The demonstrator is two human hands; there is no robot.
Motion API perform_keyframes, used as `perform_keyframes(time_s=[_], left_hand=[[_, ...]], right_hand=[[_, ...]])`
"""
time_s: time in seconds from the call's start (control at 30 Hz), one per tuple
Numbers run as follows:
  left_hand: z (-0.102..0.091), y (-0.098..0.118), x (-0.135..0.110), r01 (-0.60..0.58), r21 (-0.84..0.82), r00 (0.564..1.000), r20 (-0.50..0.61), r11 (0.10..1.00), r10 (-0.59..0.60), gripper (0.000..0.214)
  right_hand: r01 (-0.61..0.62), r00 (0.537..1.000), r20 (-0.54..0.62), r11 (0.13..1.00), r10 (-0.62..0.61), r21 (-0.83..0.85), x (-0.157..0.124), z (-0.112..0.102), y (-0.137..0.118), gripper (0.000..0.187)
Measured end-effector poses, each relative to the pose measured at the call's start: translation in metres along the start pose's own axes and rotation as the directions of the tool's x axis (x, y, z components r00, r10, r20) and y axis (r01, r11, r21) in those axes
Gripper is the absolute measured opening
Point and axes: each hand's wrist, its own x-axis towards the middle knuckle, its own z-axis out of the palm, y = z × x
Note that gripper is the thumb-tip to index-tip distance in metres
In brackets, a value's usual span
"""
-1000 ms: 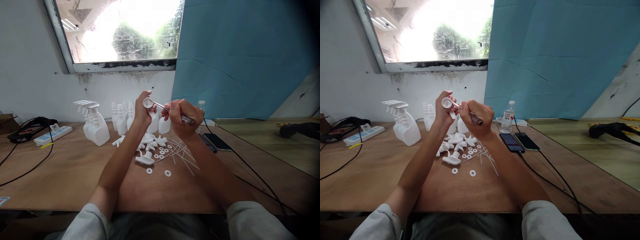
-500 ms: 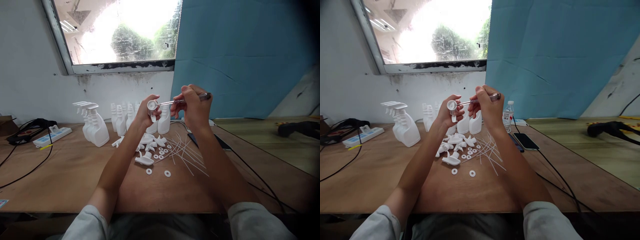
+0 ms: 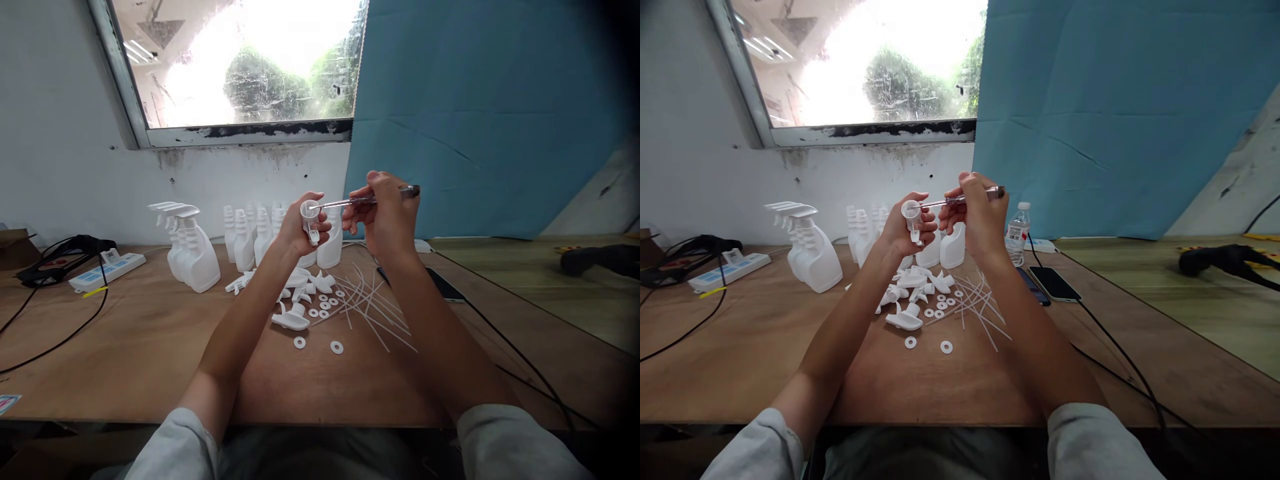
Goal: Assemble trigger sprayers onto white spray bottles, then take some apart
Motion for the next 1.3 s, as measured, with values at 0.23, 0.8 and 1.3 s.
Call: perform_keyframes(time_s=[0.23, 0.8, 1.3], left_hand=[[0.002, -0.002, 0.001, -0.121, 0.107, 0.987, -0.090, 0.987, 0.131, 0.029], [-0.021, 0.018, -0.011, 0.049, 0.998, 0.964, -0.057, 0.035, 0.259, 0.049], [-0.024, 0.019, -0.008, 0.111, 0.981, 0.980, -0.080, -0.162, 0.185, 0.071]], right_hand=[[0.032, 0.999, -0.008, 0.999, -0.032, -0.005, 0.000, 0.003, 0.006, 0.032], [0.272, 0.924, -0.200, 0.927, -0.326, -0.256, 0.000, -0.029, -0.007, 0.036], [0.081, 0.993, -0.037, 0.894, -0.109, -0.441, 0.005, -0.029, -0.023, 0.038]])
